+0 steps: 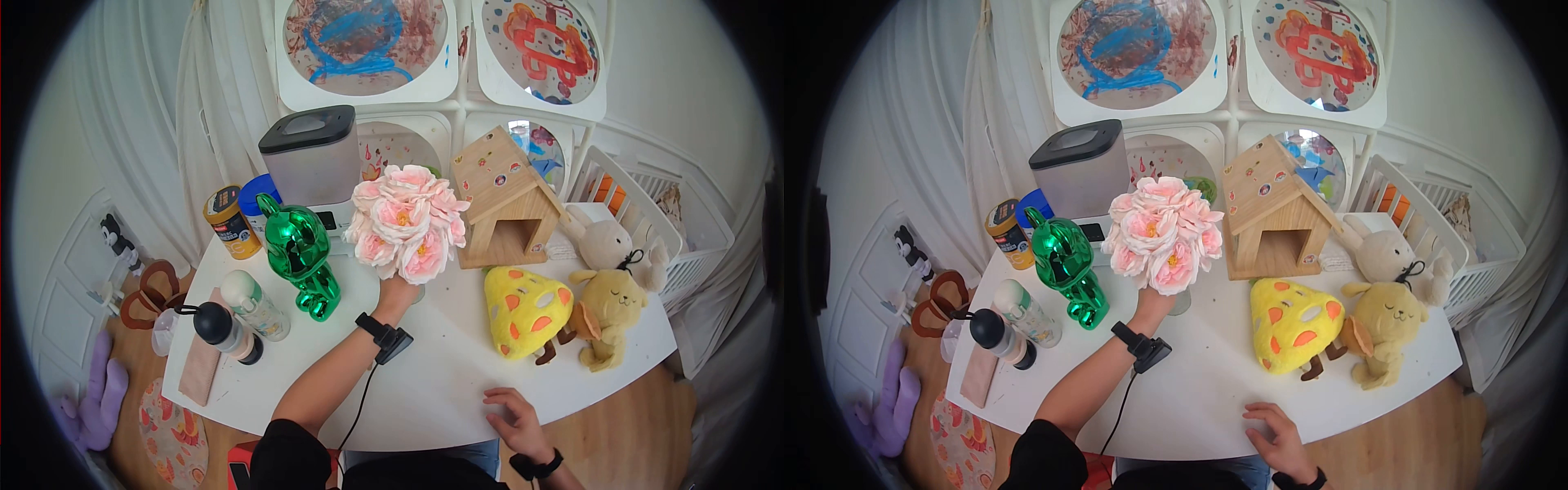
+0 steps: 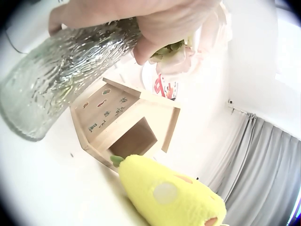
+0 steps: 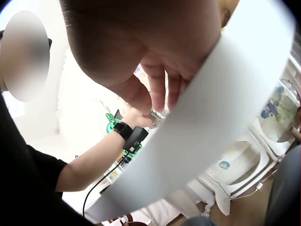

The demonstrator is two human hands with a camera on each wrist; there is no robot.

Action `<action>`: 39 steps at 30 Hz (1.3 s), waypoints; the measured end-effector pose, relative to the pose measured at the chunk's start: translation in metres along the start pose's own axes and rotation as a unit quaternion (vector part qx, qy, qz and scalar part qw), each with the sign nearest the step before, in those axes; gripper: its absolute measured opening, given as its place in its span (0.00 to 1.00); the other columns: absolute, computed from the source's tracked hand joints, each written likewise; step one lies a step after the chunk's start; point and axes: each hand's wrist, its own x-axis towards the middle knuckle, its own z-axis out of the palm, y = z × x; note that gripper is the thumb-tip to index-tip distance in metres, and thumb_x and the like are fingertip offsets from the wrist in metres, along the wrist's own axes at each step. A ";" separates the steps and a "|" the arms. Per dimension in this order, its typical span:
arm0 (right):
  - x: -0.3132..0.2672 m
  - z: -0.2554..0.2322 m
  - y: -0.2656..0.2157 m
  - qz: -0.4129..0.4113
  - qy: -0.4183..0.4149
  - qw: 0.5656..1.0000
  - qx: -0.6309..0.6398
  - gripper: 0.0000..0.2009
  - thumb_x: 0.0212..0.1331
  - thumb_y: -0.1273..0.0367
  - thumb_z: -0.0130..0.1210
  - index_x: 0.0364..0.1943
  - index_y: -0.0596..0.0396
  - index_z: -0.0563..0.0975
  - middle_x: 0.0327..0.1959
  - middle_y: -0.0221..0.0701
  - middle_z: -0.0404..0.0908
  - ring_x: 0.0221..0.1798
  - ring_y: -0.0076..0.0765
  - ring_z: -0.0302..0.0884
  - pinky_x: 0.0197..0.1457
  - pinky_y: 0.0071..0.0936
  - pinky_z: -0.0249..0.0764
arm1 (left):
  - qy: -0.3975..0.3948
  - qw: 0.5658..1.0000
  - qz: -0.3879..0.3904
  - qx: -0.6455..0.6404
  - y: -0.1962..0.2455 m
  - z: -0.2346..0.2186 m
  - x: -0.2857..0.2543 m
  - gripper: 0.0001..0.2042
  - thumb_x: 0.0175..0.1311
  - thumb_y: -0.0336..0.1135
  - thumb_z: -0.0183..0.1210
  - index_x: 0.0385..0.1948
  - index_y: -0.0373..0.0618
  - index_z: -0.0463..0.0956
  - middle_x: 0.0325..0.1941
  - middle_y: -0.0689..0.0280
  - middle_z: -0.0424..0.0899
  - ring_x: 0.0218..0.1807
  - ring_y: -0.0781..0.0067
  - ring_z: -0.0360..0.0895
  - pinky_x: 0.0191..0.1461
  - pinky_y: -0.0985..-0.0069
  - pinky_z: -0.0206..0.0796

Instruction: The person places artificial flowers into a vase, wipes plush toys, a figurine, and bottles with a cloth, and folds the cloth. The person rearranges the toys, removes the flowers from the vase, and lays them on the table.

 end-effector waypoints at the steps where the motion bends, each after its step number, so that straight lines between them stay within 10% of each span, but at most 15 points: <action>1: -0.006 0.003 0.006 -0.004 0.029 1.000 -0.005 0.13 0.56 0.80 0.60 0.45 0.57 0.81 0.53 0.39 0.81 0.57 0.44 0.79 0.63 0.33 0.71 | 0.022 0.999 0.016 0.027 -0.003 0.007 0.007 0.20 0.61 0.33 0.64 0.56 0.43 0.76 0.59 0.54 0.80 0.62 0.50 0.76 0.65 0.59 0.67; 9: -0.015 0.014 0.005 -0.134 0.061 0.982 -0.115 0.11 0.58 0.81 0.54 0.43 0.62 0.81 0.48 0.46 0.82 0.50 0.55 0.78 0.55 0.41 0.75 | 0.144 0.988 -0.033 -0.035 -0.048 0.064 0.068 0.16 0.62 0.32 0.63 0.52 0.44 0.80 0.53 0.52 0.84 0.58 0.48 0.78 0.63 0.58 0.67; 14: -0.014 0.010 0.006 -0.093 0.054 0.992 -0.065 0.10 0.58 0.80 0.54 0.43 0.62 0.81 0.47 0.45 0.82 0.49 0.54 0.79 0.53 0.39 0.76 | 0.077 0.989 -0.125 -0.015 -0.050 0.071 0.081 0.18 0.63 0.34 0.63 0.54 0.45 0.79 0.56 0.54 0.82 0.61 0.49 0.76 0.66 0.59 0.65; 20: -0.012 0.009 0.003 -0.092 0.058 0.992 -0.060 0.09 0.59 0.80 0.55 0.43 0.62 0.81 0.46 0.44 0.83 0.47 0.52 0.80 0.51 0.37 0.76 | 0.121 0.973 -0.071 0.182 -0.056 0.077 0.096 0.20 0.62 0.40 0.65 0.55 0.46 0.79 0.56 0.55 0.83 0.62 0.50 0.76 0.66 0.56 0.65; 39: -0.008 0.015 0.002 -0.095 0.073 0.989 -0.084 0.09 0.56 0.82 0.54 0.39 0.61 0.81 0.44 0.44 0.83 0.47 0.52 0.79 0.51 0.38 0.76 | 0.086 0.994 -0.027 0.065 -0.093 0.087 0.108 0.17 0.64 0.37 0.64 0.53 0.44 0.79 0.55 0.55 0.84 0.59 0.50 0.78 0.63 0.59 0.68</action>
